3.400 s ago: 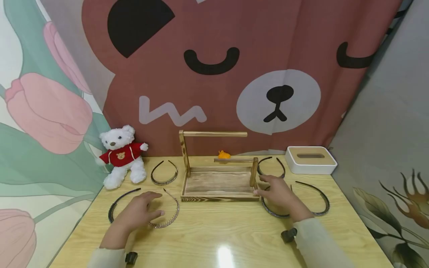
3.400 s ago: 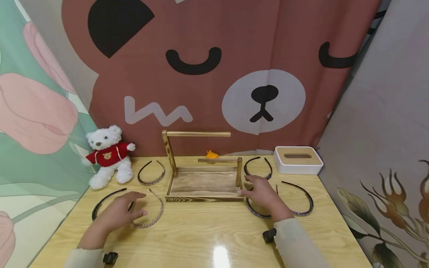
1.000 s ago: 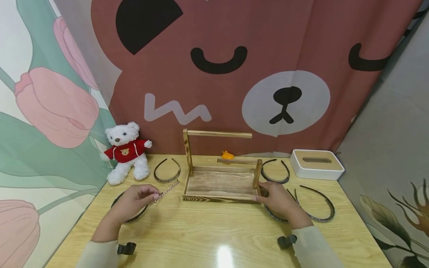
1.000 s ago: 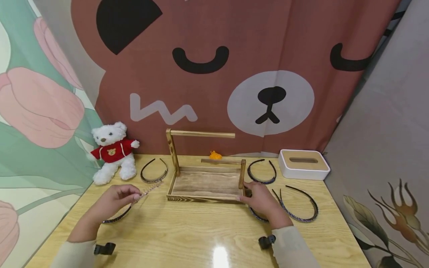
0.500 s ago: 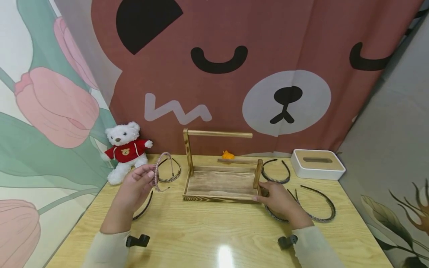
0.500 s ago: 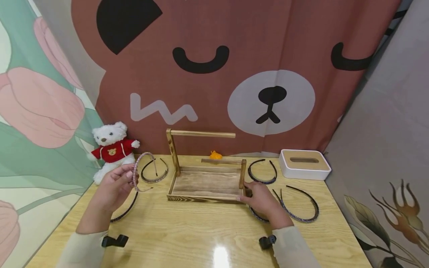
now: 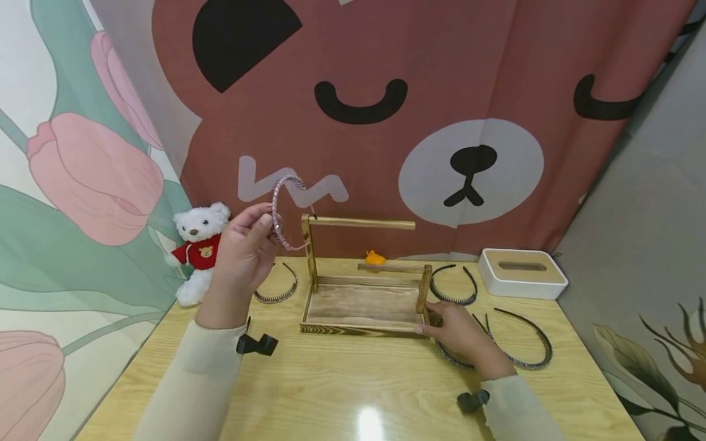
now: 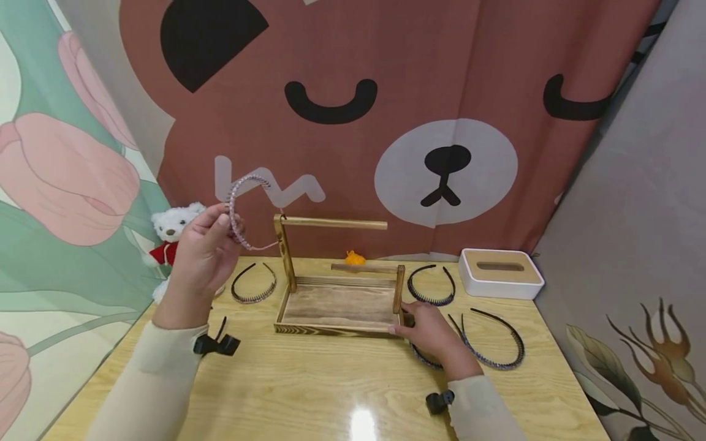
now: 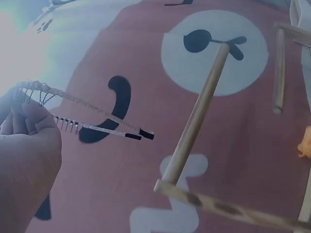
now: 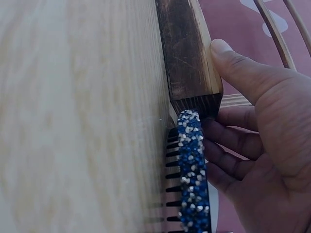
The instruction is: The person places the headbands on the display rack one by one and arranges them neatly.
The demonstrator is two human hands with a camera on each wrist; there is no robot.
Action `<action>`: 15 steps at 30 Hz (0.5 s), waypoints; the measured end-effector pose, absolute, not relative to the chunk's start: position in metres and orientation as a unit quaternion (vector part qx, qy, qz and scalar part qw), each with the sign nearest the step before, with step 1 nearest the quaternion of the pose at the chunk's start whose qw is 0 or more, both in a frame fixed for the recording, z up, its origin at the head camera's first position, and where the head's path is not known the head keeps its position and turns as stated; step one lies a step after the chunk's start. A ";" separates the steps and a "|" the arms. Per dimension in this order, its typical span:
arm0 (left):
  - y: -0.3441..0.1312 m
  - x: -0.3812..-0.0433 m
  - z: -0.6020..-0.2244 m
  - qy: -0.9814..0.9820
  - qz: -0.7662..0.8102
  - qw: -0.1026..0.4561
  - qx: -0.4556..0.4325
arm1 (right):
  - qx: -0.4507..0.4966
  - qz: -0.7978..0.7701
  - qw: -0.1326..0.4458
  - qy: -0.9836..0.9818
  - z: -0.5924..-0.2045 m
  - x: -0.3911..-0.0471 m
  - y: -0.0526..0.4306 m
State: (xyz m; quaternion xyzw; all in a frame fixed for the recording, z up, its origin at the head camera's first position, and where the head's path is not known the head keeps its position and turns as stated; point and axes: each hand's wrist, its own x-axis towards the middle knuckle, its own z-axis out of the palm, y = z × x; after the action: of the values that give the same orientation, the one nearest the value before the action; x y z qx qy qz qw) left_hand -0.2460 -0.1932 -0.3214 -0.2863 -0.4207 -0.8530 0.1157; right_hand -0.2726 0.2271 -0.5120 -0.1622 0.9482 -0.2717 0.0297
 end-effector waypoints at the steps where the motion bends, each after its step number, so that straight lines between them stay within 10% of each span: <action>1: -0.188 -0.251 -0.318 -0.423 -0.852 0.117 -0.285 | -0.161 -0.271 0.030 0.949 -0.512 -0.272 0.227; 15: -0.139 -0.304 -0.352 -0.494 -0.842 0.116 -0.186 | -0.163 -0.275 0.033 0.947 -0.513 -0.273 0.227</action>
State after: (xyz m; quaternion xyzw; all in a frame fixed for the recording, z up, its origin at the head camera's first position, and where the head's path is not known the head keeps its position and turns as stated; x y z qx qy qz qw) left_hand -0.3043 -0.1389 -0.3518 -0.1859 -0.4936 -0.8415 0.1165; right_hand -0.2730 0.2271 -0.5127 -0.1633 0.9469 -0.2751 0.0328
